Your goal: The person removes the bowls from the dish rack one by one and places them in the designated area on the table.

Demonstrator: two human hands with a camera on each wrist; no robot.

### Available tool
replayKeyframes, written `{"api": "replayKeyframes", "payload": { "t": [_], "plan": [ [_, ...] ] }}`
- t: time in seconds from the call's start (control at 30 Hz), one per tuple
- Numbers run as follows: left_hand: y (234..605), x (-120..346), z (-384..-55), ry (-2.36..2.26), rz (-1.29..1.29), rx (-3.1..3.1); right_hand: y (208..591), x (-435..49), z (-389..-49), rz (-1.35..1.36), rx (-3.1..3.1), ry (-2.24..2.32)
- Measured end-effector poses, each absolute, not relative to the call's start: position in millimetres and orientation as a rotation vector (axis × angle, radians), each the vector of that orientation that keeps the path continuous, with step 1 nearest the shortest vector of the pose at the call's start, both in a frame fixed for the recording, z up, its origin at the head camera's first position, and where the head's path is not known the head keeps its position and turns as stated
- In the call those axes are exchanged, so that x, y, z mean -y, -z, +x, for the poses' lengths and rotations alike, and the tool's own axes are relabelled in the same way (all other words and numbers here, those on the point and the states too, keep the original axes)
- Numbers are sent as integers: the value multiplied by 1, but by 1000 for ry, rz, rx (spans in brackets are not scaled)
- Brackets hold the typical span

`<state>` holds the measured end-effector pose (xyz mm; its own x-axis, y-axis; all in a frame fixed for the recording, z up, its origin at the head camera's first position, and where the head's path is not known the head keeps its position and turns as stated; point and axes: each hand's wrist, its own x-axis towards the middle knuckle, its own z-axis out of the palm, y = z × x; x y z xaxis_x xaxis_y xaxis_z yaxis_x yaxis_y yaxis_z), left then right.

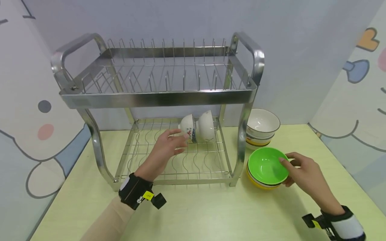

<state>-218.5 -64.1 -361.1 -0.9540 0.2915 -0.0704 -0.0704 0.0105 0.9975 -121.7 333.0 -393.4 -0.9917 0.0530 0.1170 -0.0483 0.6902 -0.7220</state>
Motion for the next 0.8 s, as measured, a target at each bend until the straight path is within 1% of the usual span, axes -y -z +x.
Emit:
{"api": "replayKeyframes", "payload": {
  "t": [0.17,0.47,0.63,0.8],
  "plan": [
    [371,63,-238,-1889,164,-2172,394,-333,-123,-11,2772,-1133],
    [387,61,-264,-1696,184,-2395,395,-335,-129,-23,2810,-986],
    [391,53,-274,-1714,212,-2459,398,-339,-132,-23,2817,-880],
    [398,44,-286,-1754,221,-2468,405,-340,-132,-65,2821,-926]
  ]
}}
